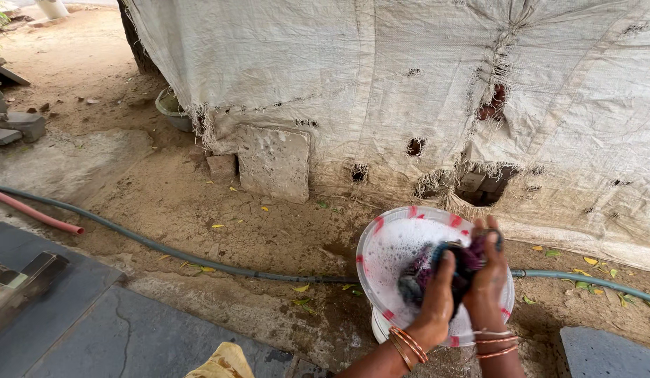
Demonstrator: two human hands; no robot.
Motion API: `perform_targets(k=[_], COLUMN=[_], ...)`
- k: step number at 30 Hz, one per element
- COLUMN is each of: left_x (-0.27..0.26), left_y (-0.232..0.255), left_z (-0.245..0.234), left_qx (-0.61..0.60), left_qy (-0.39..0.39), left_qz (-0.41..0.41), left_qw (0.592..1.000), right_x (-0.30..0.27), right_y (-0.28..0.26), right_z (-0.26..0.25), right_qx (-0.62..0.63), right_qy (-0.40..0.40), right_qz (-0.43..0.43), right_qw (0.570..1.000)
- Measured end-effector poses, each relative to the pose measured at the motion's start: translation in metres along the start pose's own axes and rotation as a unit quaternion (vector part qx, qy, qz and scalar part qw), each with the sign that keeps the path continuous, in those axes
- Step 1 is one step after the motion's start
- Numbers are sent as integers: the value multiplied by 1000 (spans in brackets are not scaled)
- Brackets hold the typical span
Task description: The person washes a piece of patterned cloth by hand in a bucket filled with soapy water, scrubbing and lifting the cloth repeatedly.
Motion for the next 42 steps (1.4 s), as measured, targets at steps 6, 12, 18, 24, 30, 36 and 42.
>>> perform_targets(k=[6,12,18,24,30,36,42], left_x=[33,66,23,37,45,66,106], left_y=[8,68,37,122,91,-9,-69], left_z=[-7,-57,-17,-40,-43,-93,-141], left_qx=[95,-180,34,390,741,805,834], left_qy=[-29,-48,-53,-3,0,-130,-125], left_qz=[37,26,47,64,144,-80,-121], left_qw=[994,982,997,918,656,573,523], right_x=[-33,-91,-14,13,18,14,5], right_y=[27,43,-5,-34,56,157,209], right_z=[-6,64,22,-52,-46,-72,-89], right_qx=[16,-82,-210,-425,-601,-728,-745], right_qy=[6,-137,-21,65,-192,-327,-373], right_qz=[22,2,-129,-140,80,82,136], right_qw=[1000,987,969,892,772,596,536])
Point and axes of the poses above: each hand's wrist, its own x-axis towards the middle knuckle, its own z-axis out of the palm, y = z × x, the point moved 8 cm from there along x, towards the middle knuckle, and after that the axes turned 3 degrees about -y, right-handed, at the moved point
